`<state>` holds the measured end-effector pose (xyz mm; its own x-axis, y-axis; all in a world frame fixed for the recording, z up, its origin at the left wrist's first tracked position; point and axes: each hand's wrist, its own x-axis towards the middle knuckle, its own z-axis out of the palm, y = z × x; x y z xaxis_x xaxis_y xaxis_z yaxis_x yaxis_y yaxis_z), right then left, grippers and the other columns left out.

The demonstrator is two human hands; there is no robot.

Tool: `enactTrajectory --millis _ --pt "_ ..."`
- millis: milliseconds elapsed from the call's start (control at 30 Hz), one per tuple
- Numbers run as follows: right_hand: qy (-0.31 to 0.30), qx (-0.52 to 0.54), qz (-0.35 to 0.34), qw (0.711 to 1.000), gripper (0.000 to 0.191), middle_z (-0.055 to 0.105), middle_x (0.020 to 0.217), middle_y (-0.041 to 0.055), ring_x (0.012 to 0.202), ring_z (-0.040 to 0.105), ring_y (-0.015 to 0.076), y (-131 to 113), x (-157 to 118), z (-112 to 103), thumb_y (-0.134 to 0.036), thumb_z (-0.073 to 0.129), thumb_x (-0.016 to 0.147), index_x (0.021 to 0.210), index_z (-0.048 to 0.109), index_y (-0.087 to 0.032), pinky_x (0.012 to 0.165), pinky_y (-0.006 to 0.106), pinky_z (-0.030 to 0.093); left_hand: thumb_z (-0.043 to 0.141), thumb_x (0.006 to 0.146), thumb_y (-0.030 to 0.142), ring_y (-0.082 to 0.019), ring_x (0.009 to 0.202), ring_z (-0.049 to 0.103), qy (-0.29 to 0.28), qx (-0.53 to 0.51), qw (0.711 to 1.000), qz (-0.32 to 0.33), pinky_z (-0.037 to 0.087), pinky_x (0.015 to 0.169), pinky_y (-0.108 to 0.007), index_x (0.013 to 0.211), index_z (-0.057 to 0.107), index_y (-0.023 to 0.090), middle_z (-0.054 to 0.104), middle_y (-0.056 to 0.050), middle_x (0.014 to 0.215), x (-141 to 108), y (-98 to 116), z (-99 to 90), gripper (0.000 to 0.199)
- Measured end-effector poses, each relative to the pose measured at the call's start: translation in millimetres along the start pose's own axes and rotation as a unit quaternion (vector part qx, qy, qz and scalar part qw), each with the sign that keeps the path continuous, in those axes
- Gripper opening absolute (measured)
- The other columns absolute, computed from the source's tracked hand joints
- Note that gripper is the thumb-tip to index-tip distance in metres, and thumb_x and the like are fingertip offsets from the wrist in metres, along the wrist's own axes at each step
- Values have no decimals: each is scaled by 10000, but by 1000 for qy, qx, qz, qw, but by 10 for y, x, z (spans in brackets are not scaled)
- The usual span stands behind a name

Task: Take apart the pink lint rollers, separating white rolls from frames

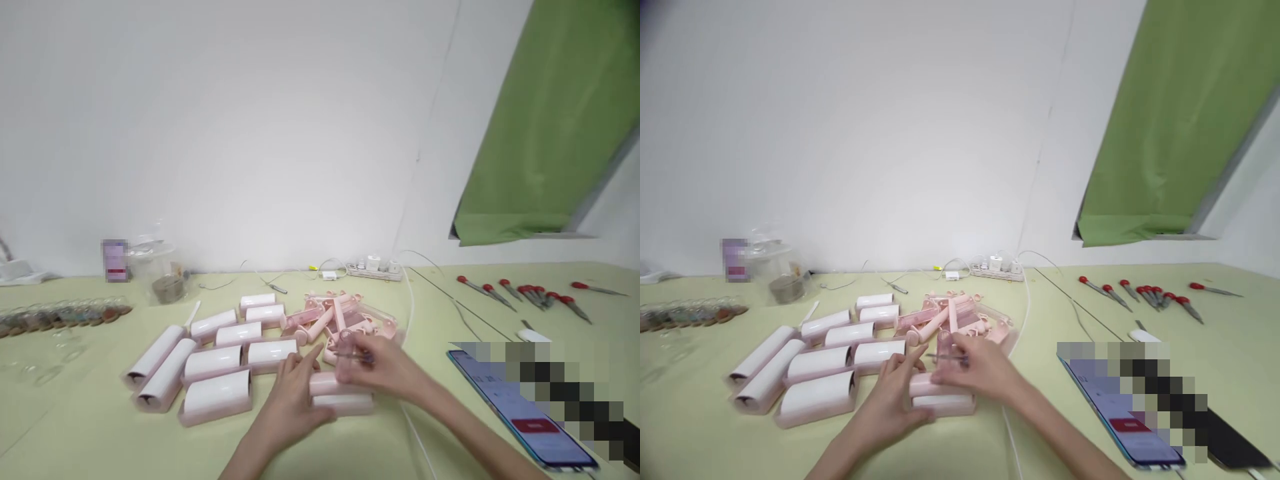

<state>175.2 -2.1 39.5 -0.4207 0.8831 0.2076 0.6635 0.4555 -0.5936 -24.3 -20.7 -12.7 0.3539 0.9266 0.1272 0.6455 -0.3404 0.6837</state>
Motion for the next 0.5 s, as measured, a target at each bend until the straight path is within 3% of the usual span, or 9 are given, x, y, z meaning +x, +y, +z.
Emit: enactTrajectory --millis 67,133,267,367,433,500 --pt "65 27 -23 997 168 550 603 -27 551 500 132 -31 16 186 -342 611 699 733 550 -190 505 227 359 648 596 242 -253 980 397 29 30 999 0 316 898 -394 1335 235 255 513 -47 1044 16 1 65 847" --pt "136 99 -28 985 148 555 619 -18 557 513 131 -48 19 190 -295 575 721 648 496 -193 515 234 383 612 626 243 -260 946 406 57 44 997 -14 315 877 -423 1334 235 234 523 -58 999 21 -21 79 802" --pt "281 248 9 927 185 562 644 5 496 510 126 -58 -105 -131 -379 537 756 711 542 -199 441 234 390 646 579 283 -296 1052 361 117 6 993 -16 306 886 -454 1297 308 243 483 -84 1122 4 -62 -39 795" --pt "288 293 -38 911 187 584 681 16 510 519 131 -30 -197 -259 -382 547 752 829 584 -216 452 240 401 596 607 515 -276 1009 442 189 -171 967 11 354 856 -421 1196 412 230 518 -88 1089 -3 -3 -160 679" --pt "249 283 -78 923 163 616 752 38 609 563 163 -23 -206 -191 -331 585 715 836 605 -222 530 264 439 374 677 689 -243 809 553 119 -370 921 -19 426 734 -385 1084 480 187 589 -89 869 14 92 -179 654" --pt "202 267 -85 938 151 633 773 51 685 581 193 -49 -187 -34 -274 608 673 812 623 -218 584 284 454 271 691 738 -233 683 596 -14 -531 842 -93 455 644 -361 993 514 150 606 -91 727 46 201 -126 704"
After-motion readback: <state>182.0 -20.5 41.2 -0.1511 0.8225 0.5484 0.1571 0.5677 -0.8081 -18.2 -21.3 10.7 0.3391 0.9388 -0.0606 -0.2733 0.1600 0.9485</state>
